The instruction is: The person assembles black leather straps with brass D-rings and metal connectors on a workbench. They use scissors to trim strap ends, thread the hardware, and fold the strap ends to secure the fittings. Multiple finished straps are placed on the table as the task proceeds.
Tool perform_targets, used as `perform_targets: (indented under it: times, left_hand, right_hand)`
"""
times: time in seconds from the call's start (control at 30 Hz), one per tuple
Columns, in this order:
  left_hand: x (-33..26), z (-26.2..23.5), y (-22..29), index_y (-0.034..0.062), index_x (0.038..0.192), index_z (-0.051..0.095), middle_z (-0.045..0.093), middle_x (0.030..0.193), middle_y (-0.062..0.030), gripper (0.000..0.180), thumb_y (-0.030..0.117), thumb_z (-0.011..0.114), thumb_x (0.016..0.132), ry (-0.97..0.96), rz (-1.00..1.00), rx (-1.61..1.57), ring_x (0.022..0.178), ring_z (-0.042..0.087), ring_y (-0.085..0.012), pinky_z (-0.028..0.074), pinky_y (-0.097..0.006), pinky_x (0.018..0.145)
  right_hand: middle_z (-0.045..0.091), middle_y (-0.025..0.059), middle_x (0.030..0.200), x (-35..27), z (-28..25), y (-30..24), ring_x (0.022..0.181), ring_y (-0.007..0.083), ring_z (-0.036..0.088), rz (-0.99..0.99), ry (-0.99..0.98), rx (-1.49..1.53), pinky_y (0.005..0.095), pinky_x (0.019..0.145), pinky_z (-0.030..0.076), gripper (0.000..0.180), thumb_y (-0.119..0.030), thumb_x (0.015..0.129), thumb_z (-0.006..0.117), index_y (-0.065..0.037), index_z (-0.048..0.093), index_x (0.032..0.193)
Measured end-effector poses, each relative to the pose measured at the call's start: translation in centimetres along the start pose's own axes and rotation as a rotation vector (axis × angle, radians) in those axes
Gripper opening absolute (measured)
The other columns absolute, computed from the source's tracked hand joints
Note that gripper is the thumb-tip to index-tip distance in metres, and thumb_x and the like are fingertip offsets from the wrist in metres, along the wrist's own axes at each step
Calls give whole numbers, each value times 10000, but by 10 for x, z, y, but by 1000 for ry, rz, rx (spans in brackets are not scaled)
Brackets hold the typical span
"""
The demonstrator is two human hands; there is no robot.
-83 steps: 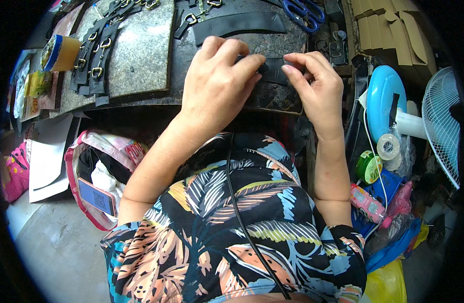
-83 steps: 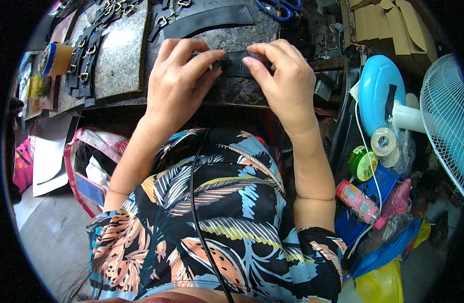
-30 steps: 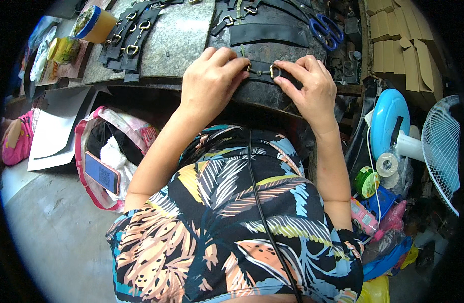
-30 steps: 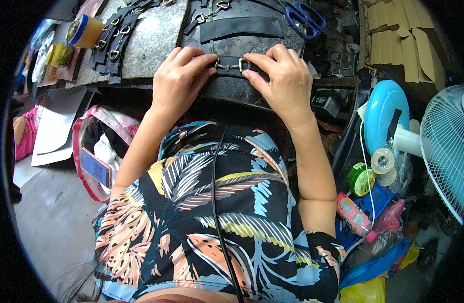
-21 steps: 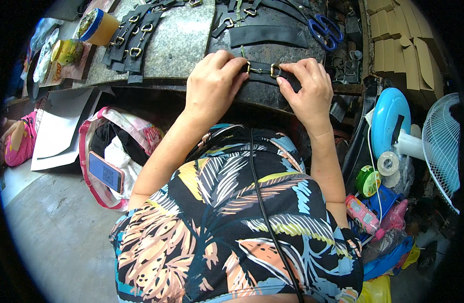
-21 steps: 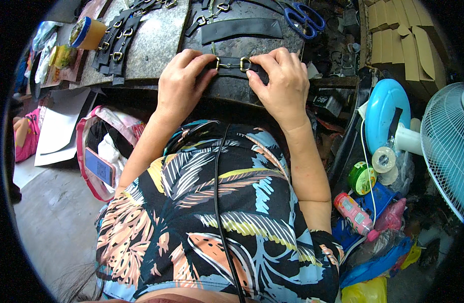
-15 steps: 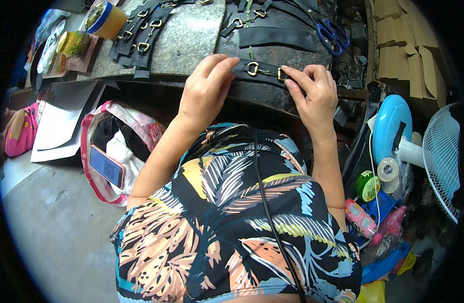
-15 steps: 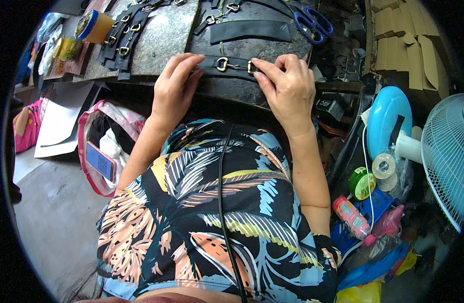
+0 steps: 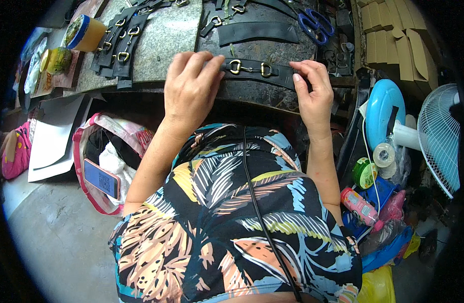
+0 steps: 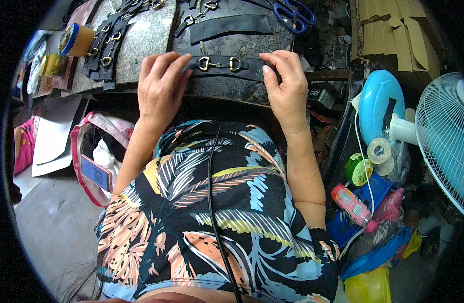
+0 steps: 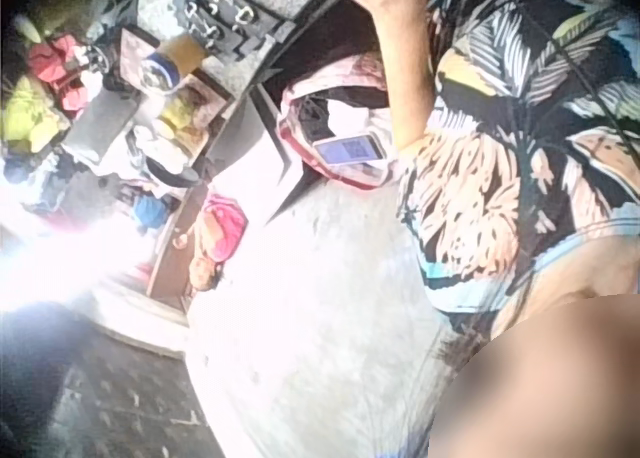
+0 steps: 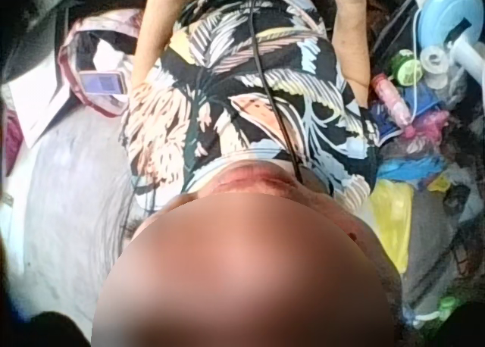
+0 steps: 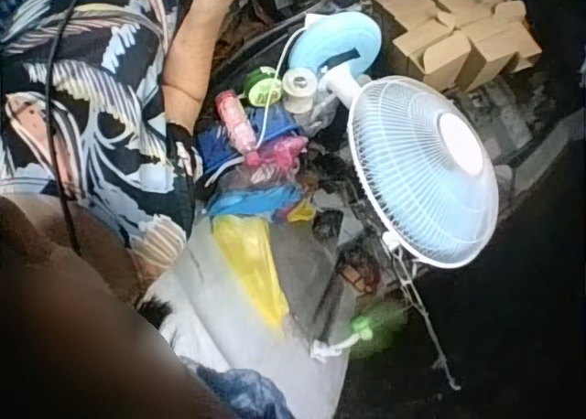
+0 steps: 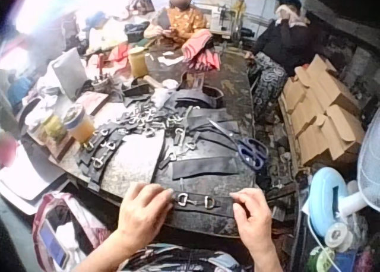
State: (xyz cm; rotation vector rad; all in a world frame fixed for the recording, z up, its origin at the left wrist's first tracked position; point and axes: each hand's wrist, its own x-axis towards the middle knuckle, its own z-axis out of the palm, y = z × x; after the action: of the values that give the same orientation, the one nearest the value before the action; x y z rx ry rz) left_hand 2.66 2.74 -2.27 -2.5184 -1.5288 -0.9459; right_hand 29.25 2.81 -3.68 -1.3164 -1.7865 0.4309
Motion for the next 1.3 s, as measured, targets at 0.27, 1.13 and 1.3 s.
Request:
perform_targets:
  times: [0.27,1.13,1.3]
  left_hand:
    - [3,0,2,101,1124,693,647,1125,-40,358,227,794,804,-58,-107,94,1071,557,-302,433,-433,927]
    - [3,-17,-12,33,1128,614,646,900,37,190,81,692,961,-230,-759,-1319,785,583,-10,446,-164,672]
    - [3,-17,-10,38,1106,617,624,895,47,181,111,698,963,-263,-750,-1160,765,549,-9,409,-173,645]
  right_hand:
    - [591,100,1008,7,6,-7,962,280,598,-55,-33,-156,379,831,504,313,-102,748,836,-49,734,1039]
    - [717,28,881,11,-8,1,717,85,677,509,-96,1113,245,623,565,138,-4,959,640,-1,687,1089]
    - [698,7,882,13,-6,-3,714,57,631,536,-50,652,227,650,539,137,-12,973,622,1,695,1089]
